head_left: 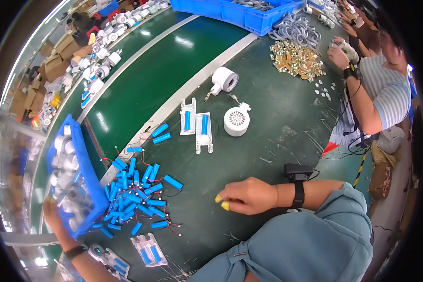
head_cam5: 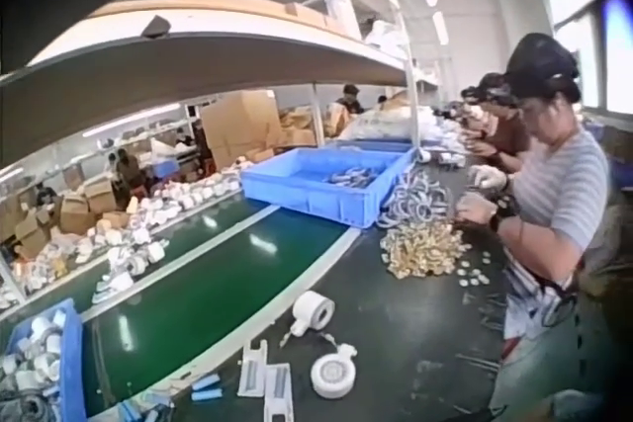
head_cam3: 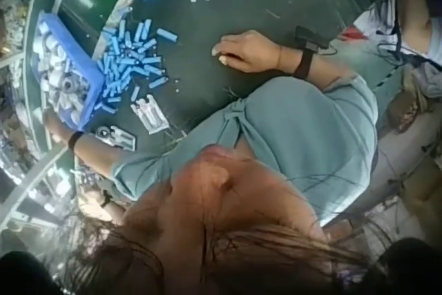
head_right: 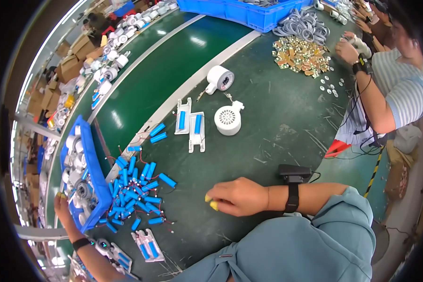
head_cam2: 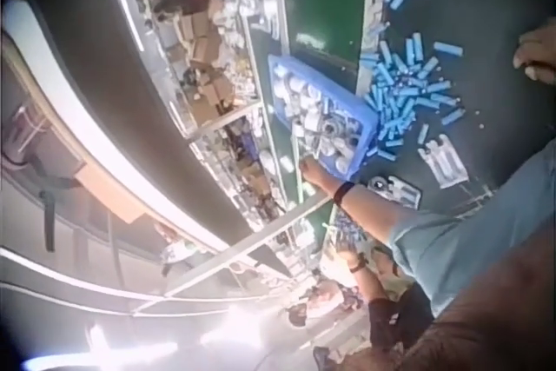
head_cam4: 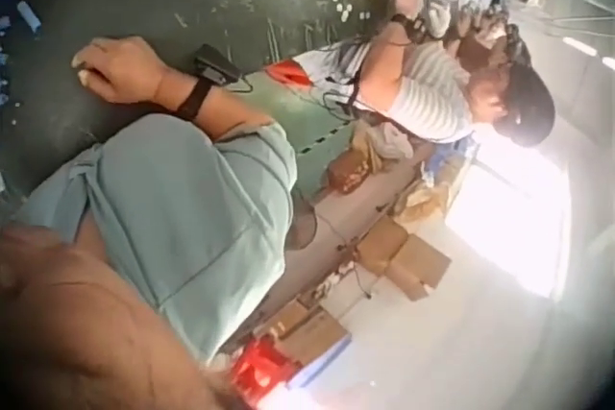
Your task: The person assembles a small fan by connecting a circuit board to a white housing and inserting a blue battery into a plastic frame. They then snap the battery frame into the housing and place the completed unit on the workbench.
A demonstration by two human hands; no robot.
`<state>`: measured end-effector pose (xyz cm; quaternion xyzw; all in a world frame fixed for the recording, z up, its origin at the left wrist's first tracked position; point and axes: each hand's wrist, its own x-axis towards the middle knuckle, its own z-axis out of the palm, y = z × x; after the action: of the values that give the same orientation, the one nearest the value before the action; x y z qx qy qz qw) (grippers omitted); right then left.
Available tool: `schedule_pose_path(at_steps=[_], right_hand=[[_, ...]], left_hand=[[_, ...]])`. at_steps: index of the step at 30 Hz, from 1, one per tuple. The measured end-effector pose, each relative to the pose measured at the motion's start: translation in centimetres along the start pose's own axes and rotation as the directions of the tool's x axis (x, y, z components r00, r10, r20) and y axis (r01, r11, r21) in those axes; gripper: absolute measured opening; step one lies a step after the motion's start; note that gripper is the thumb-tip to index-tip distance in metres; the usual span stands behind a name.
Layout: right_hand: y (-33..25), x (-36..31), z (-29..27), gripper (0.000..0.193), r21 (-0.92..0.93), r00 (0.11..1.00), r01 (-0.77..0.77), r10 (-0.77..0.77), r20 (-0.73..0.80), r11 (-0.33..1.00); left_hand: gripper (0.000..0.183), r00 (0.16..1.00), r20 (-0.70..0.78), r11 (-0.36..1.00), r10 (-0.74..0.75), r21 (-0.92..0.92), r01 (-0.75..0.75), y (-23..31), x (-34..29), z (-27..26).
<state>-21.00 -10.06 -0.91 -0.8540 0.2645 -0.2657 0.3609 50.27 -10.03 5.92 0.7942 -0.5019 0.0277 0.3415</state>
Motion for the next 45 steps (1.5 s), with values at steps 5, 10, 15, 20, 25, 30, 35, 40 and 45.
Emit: schedule_pose_path(at_steps=[5,10,15,20,25,30,35,40,45], right_hand=[[2.9,3.4,-7.9,0.024,-0.206,0.84,-0.188,0.049,-0.54,0.96],[11.0,6.0,-14.1,0.037,-0.407,0.94,-0.132,-0.016,-0.34,0.904],[12.2,5.0,-16.5,0.029,-0.631,0.995,-0.091,0.05,-0.083,0.771],[7.9,0.4,-15.3,0.016,-0.623,0.982,-0.157,0.19,-0.013,0.767],[2.2,-2.3,-9.8,0.017,0.163,0.849,-0.524,0.498,0.175,0.836],[-1.4,-4.4,-3.9,0.021,0.567,0.723,-0.68,0.554,0.414,0.464],[-2.7,-4.0,0.0,0.024,0.606,0.709,-0.703,0.438,0.553,0.373],[-3.2,-3.3,1.1,0.031,0.648,0.735,-0.676,0.382,0.56,0.35],[-3.5,-3.4,1.2,0.023,0.641,0.707,-0.697,0.461,0.536,0.322]], left_hand=[[0.033,0.996,0.077,0.961,-0.052,-0.268,0.071,16.7,-12.6,0.4],[0.027,0.958,0.275,0.935,0.081,-0.354,0.023,22.9,-22.0,-0.2],[0.024,0.902,0.427,0.945,0.058,-0.314,0.087,26.5,-27.8,1.1],[0.024,0.884,0.457,0.987,0.095,-0.158,-0.024,27.7,-31.3,2.2],[0.025,0.884,0.429,0.971,0.185,0.056,-0.231,28.6,-31.3,4.3],[0.023,0.96,0.274,0.99,0.057,0.107,-0.089,27.8,-31.7,3.6],[0.033,0.947,0.31,0.956,0.087,0.241,-0.167,27.6,-36.4,4.8],[0.036,0.907,0.405,0.993,0.111,-0.011,-0.117,30.7,-39.3,4.7],[0.027,0.939,0.341,0.992,-0.031,-0.108,0.072,31.1,-38.1,5.5]])
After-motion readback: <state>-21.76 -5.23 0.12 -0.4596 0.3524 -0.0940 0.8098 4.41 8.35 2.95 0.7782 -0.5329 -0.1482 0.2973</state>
